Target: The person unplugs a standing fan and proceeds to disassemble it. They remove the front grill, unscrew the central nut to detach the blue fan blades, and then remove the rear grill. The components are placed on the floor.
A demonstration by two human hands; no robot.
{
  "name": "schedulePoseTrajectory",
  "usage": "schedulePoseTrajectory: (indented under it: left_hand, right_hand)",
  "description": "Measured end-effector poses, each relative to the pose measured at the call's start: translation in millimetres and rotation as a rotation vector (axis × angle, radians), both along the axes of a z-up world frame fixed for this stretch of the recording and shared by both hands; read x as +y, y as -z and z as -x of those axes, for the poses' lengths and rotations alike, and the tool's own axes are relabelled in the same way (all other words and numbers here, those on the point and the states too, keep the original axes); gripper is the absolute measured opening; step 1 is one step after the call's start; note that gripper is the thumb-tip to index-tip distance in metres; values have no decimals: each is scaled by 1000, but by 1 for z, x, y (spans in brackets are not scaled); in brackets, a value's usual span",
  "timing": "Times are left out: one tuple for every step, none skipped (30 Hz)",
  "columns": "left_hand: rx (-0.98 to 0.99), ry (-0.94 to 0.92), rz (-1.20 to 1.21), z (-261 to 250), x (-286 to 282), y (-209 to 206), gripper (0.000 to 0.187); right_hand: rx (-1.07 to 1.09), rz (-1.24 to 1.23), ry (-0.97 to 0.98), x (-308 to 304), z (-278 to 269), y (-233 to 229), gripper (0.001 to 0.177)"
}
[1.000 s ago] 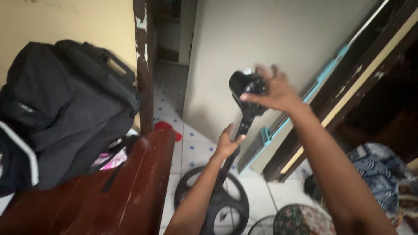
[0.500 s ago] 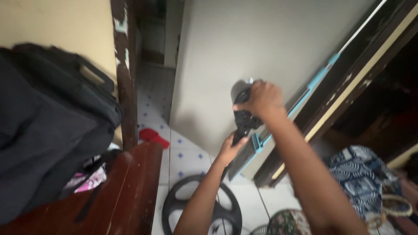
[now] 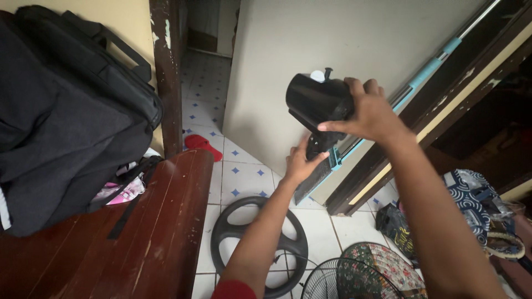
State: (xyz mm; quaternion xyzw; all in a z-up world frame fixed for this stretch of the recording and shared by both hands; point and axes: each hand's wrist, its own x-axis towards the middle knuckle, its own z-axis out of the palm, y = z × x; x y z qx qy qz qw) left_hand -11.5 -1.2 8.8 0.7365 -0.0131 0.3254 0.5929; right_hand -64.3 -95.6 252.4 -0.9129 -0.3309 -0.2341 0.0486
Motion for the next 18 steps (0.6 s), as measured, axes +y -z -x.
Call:
schedulePoseTrajectory:
  left_hand:
    - [41,19,-94,-1,2,-2,82]
    - [52,-3,-105,-1,1,-2,81]
    - [62,-25,-117,0,-2,-2,80]
    - [69,-45,-129,-2,-4,-3,80]
    - [56,-57,-128,-3,-4,-4,79]
    - [48,-64,-126,-3,-5,-3,79]
    - [39,-70,-124,-4,-5,-2,79]
    - [21,-40,-93,-5,-2,0,79]
    - [4,-10,-63,-6,2,1,78]
    - [-12,18,-31,-7,5,2,78]
    - [-66,48,-23,-8,6,2,77]
    - [-120,73,-14,-9,8,2,77]
    - [-173,98,-5,-10,10,1,76]
    - [-170,111,2,-10,11,0,74]
    - [-166,124,10,-9,11,-2,72]
    - [-160,140,18,-8,11,-3,71]
    - [-162,200,50,-7,13,-3,71]
    - [-170,261,86,-7,13,-4,71]
  right_hand:
    - [-6,2,42,4,-1,1,114]
    - [-11,5,84,7,-2,2,112]
    - [25,9,129,10,-5,1,114]
    - [58,11,177,12,-10,-2,116]
    - [90,13,226,14,-14,-4,118]
    - [64,19,174,13,-17,-3,114]
    - [38,25,122,13,-19,-2,110]
    - [17,28,72,12,-21,1,107]
    - [37,-8,49,9,-23,2,107]
    - [58,-44,25,5,-22,3,108]
    - [79,-79,1,1,-22,4,109]
    - [113,-113,-30,-1,-22,5,109]
    - [147,-146,-61,-4,-22,4,109]
    - [184,-182,-92,-7,-21,5,109]
    - [201,-189,-129,-10,-22,4,108]
    - [220,-196,-163,-12,-24,2,108]
    - [239,-204,-198,-14,-25,2,107]
    - [219,-191,-219,-16,-26,2,107]
